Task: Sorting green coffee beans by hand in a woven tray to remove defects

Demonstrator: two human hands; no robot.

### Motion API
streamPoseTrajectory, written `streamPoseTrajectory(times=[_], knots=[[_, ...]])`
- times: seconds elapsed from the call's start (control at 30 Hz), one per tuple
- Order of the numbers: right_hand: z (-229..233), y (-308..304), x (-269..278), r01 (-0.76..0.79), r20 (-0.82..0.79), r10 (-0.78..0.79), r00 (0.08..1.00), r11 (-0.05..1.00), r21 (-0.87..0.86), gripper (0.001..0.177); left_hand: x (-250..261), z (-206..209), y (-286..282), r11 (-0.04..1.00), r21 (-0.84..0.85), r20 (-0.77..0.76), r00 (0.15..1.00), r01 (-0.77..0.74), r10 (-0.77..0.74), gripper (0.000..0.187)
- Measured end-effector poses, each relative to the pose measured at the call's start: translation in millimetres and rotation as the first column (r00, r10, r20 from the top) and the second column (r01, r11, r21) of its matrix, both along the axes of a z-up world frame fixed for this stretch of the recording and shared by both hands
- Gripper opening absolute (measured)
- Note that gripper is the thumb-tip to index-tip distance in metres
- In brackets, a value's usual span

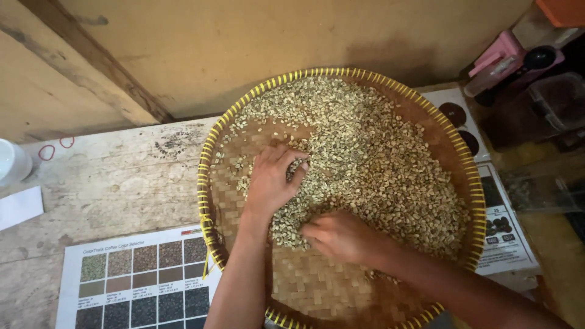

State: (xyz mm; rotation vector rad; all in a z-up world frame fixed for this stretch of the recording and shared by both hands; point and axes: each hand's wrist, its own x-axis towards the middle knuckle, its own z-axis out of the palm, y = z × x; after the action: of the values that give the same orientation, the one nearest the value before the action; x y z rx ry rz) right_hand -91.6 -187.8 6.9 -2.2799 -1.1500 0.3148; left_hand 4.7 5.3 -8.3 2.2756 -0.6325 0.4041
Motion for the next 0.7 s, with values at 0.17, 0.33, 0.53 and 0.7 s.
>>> streamPoseTrajectory(times=[0.17,0.33,0.53,0.7], knots=[[-12,-7,5,0.146,-0.011,-0.148,0.989,0.984,-0.106,0.022,5,0,5,0.999,-0.035,0.022,0.999,-0.035,0.036,0.018],[1,19,15,0.134,0.007,-0.134,0.991,0.991,0.031,0.014,8,1,9,0.998,-0.055,0.038,0.998,-0.042,0.044,0.015],[-23,35,24,0.092,0.105,-0.102,0.989,0.991,0.101,0.007,4,2,9,0.997,-0.04,0.015,0.998,-0.06,0.06,0.018],[-8,42,29,0.181,0.039,-0.185,0.982,0.979,0.09,0.01,8,-6,7,0.998,-0.032,0.046,0.997,-0.061,0.062,0.018]])
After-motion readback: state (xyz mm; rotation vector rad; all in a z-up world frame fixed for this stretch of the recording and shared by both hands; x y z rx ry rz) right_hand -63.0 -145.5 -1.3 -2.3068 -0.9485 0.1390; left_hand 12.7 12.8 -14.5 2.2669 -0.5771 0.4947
